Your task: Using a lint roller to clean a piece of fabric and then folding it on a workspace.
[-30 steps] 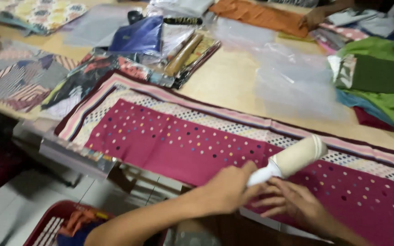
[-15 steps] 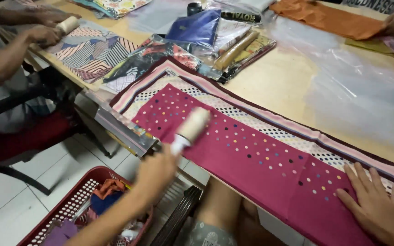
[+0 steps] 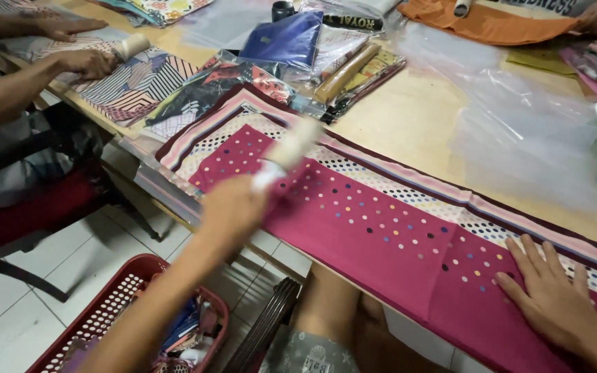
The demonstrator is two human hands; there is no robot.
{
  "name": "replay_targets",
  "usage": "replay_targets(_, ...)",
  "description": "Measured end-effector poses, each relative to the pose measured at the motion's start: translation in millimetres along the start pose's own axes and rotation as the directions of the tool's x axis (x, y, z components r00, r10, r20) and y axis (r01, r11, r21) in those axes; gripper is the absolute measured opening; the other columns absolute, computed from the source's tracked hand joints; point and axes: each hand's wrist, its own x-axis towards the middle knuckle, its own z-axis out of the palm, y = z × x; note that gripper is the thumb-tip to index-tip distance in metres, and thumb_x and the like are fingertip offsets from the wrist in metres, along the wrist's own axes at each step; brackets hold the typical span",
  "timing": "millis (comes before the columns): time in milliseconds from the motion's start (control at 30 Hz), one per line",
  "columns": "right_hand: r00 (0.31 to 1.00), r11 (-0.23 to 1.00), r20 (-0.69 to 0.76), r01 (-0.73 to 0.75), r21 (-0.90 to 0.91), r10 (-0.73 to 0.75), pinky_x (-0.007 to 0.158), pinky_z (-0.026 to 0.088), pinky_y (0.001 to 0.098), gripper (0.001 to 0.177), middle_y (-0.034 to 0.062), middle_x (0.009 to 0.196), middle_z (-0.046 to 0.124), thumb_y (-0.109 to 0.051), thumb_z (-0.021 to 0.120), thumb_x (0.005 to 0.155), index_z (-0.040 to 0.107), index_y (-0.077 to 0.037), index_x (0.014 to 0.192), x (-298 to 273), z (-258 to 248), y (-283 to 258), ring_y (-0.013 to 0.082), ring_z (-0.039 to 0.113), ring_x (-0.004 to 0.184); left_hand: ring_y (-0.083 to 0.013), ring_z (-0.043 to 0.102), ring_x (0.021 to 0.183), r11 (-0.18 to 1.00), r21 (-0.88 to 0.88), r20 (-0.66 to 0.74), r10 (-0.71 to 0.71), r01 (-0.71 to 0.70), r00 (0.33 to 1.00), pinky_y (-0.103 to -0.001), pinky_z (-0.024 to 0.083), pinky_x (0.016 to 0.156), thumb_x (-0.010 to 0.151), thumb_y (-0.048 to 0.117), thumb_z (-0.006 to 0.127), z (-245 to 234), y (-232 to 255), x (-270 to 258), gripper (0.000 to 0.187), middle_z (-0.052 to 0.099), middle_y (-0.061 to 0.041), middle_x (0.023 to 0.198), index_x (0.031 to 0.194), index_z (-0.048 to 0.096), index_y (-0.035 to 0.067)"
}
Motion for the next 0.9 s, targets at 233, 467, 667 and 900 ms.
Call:
replay_targets(233, 1.000, 0.998, 0.005, -0.001, 0.067, 0.001, 0.119, 0.008, 0.0652, 0.085, -0.0018, 0.172, 0.002, -0.076, 0.011, 0.087, 0.002, -0.036, 0.162, -5.5, -16.5, -6.4, 0.0283, 0.003, 0.158, -0.0276, 0.049, 0.054, 0.867, 0.104, 0.020, 0.489, -0.488, 0.872, -0.045, 0.043, 0.063, 0.109, 0.044, 0.038, 103.2, 34.3, 47.9, 0.053, 0.059, -0.010, 0.063, 0.078, 0.060, 0.008)
replay_targets(467, 0.999, 0.989, 0.023, 0.026, 0.146, -0.030, 0.119, 0.003, 0.0688, 0.086, -0.0031, 0.172, -0.001, -0.076, 0.010, 0.087, 0.000, -0.034, 0.161, -9.2, -28.1, -8.5, 0.0280, -0.001, 0.158, -0.0161, 0.046, 0.044, 0.743, 0.662, -0.011, 0.142, -0.099, 0.990, -0.040, 0.040, 0.058, 0.106, 0.033, 0.047, 99.5, -87.7, 121.0, 0.036, 0.060, -0.001, 0.058, 0.079, 0.064, 0.015)
replay_targets(667, 0.998, 0.988, 0.060, 0.016, 0.154, -0.025, 0.119, 0.005, 0.0684, 0.086, -0.0026, 0.172, -0.001, -0.075, 0.014, 0.087, -0.001, -0.036, 0.162, -7.6, -26.1, -8.7, 0.0290, -0.001, 0.158, -0.0361, 0.065, 0.065, 0.764, 0.605, -0.238, -0.097, 0.225, 0.967, -0.057, 0.039, 0.088, 0.106, 0.028, 0.050, 57.7, -165.1, 152.2, 0.041, 0.075, -0.018, 0.081, 0.087, 0.077, 0.004)
replay_targets(900, 1.000, 0.993, 0.025, 0.010, 0.121, -0.013, 0.118, 0.010, 0.0667, 0.087, -0.0034, 0.173, 0.001, -0.075, 0.019, 0.087, 0.003, -0.034, 0.162, -9.0, -27.9, -9.3, 0.0275, 0.001, 0.159, -0.0344, 0.060, 0.043, 0.870, 0.477, -0.128, 0.210, -0.125, 0.969, -0.050, 0.046, 0.052, 0.109, 0.050, 0.040, 65.3, -59.9, 66.1, 0.056, 0.065, -0.013, 0.057, 0.088, 0.063, 0.003)
